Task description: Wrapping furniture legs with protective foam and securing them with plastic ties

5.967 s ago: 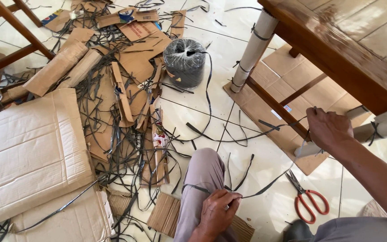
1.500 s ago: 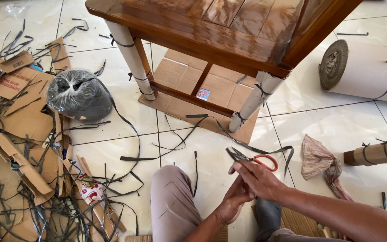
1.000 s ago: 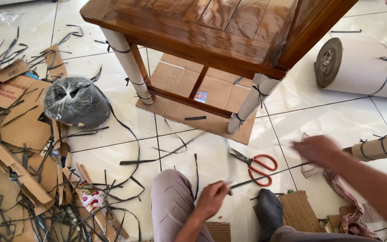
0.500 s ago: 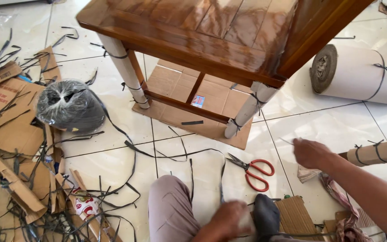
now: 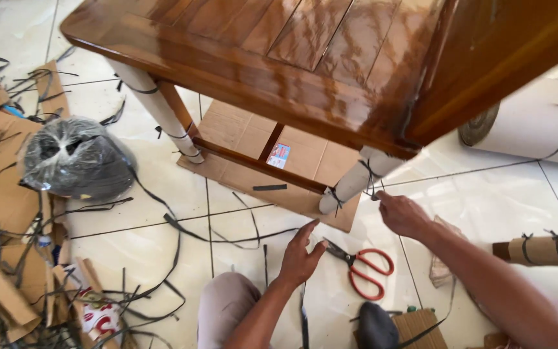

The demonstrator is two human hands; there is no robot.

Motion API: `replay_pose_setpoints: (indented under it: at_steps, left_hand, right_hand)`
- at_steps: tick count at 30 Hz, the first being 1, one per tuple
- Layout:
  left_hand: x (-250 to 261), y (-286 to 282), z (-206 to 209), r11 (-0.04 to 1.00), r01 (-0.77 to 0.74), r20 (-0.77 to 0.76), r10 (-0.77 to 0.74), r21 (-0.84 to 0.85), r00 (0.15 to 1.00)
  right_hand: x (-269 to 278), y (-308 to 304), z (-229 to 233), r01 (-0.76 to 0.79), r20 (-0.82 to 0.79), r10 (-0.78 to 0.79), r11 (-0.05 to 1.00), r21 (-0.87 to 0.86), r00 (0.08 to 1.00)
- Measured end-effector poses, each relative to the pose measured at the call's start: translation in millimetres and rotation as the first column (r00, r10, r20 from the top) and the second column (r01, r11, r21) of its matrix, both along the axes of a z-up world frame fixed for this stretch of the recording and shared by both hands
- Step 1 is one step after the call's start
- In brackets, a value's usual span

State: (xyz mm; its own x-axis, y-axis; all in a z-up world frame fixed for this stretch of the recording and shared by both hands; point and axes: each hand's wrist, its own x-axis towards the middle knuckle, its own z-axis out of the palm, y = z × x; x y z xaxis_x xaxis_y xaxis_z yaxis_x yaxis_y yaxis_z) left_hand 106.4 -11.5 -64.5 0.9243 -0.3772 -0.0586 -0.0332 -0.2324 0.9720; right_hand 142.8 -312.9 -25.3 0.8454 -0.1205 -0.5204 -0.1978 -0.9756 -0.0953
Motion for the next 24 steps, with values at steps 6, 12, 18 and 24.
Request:
replay_pose_setpoints:
  at_steps: [6, 12, 18, 24]
  left_hand:
    - [34, -30, -9, 0.995, 0.052, -0.253, -0.073, -0.088, 0.965]
    - [47, -43, -47, 0.988, 0.069, -0.283, -0.107, -0.141, 0.953]
    - [59, -42, -33, 0.928, -0.047, -0.301, -0.071, -0.369, 0.951]
    - [77, -38, -43, 0.975, -0.060, -0.279, -0.003, -0.216, 0.960]
  right_hand:
    - [34, -18, -109, -0.049, 0.239, 0.010, 0.987, 0.154, 0.971]
    - [58, -13, -123, -0.158, 0.338, 0.088, 0.970, 0.187, 0.937]
    - [73, 4, -95, -0.365, 0.368, 0.282, 0.913, 0.180, 0.886]
    - [77, 12, -67, -0.536, 0.385, 0.448, 0.830, 0.158, 0.807]
